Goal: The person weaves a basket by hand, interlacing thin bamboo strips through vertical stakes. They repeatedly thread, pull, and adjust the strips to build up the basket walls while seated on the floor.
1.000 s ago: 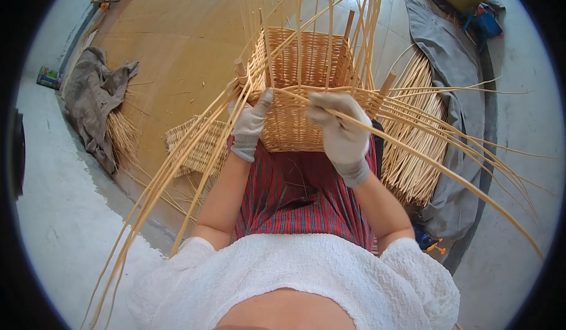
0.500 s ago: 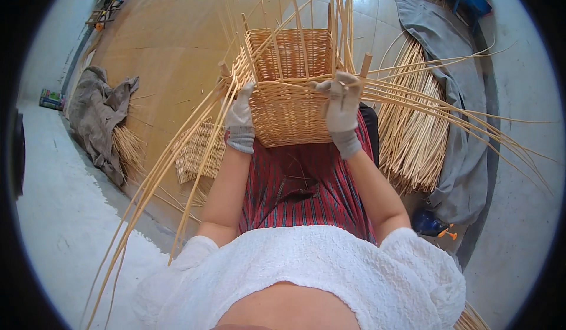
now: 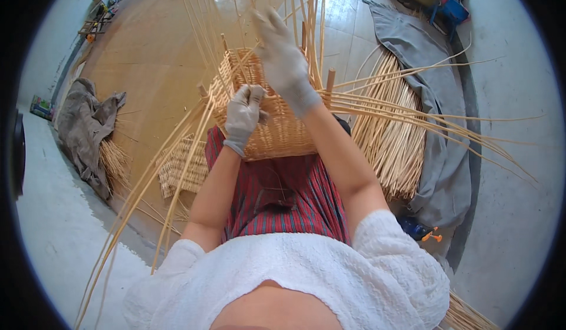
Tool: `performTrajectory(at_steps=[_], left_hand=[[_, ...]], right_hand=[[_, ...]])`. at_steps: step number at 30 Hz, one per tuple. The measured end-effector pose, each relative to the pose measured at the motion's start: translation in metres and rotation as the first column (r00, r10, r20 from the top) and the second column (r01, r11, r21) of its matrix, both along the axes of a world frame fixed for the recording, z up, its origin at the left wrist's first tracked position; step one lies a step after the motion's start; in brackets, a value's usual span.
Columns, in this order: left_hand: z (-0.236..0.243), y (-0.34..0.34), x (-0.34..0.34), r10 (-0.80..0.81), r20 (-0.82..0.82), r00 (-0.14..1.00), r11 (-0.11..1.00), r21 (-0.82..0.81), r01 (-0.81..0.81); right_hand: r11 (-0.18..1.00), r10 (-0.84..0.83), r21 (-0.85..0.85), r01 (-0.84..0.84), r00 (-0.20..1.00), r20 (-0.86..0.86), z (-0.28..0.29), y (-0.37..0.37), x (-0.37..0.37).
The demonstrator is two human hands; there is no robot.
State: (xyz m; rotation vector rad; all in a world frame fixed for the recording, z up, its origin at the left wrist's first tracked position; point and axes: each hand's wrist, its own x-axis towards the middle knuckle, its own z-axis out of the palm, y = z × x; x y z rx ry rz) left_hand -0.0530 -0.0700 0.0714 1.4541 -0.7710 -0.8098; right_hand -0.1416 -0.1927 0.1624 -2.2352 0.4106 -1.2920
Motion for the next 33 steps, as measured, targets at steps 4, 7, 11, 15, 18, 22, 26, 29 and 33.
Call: performTrajectory(at_steps=[4, 7, 11, 15, 18, 22, 26, 29, 33], left_hand=[[0.005, 0.004, 0.003, 0.012, -0.126, 0.992, 1.000, 0.009, -0.011], [0.007, 0.005, 0.010, 0.011, 0.022, 1.000, 0.999, 0.041, -0.012], [0.017, -0.010, 0.021, 0.082, 0.444, 0.892, 0.966, 0.185, -0.181], [0.028, -0.024, 0.008, 0.156, 0.600, 0.784, 0.929, 0.180, -0.323], [0.039, 0.001, -0.009, 0.461, 0.452, 0.763, 0.871, -0.396, -0.292], [0.038, -0.030, -0.047, -0.086, 0.128, 0.988, 0.996, -0.019, 0.089], [0.003, -0.058, -0.061, -0.160, 0.622, 0.766, 0.975, 0.220, 0.025], [0.018, -0.061, -0.067, -0.164, 0.608, 0.777, 0.957, 0.288, -0.023], [0.016, -0.050, -0.050, -0.144, 0.514, 0.846, 0.980, 0.195, 0.048]], right_hand=[[0.975, 0.134, 0.141, -0.172, 0.961, 0.242, -0.035, -0.005, -0.038], [0.822, 0.050, 0.506, -0.260, 0.919, 0.391, -0.079, 0.013, -0.100], [0.611, -0.129, 0.782, -0.126, 0.958, 0.255, -0.064, 0.051, -0.116], [0.891, 0.197, 0.332, -0.311, 0.922, 0.334, -0.068, 0.070, -0.100], [0.764, -0.202, 0.636, -0.110, 0.895, 0.398, -0.065, 0.023, -0.151], [0.650, -0.378, 0.760, -0.032, 0.853, 0.360, -0.055, 0.017, -0.162], [0.976, -0.216, 0.002, 0.218, 0.966, 0.141, -0.019, -0.025, -0.111], [0.953, -0.053, 0.302, -0.036, 0.959, 0.280, 0.023, -0.059, -0.098], [0.895, -0.182, 0.443, -0.058, 0.859, 0.479, -0.006, -0.060, -0.140]])
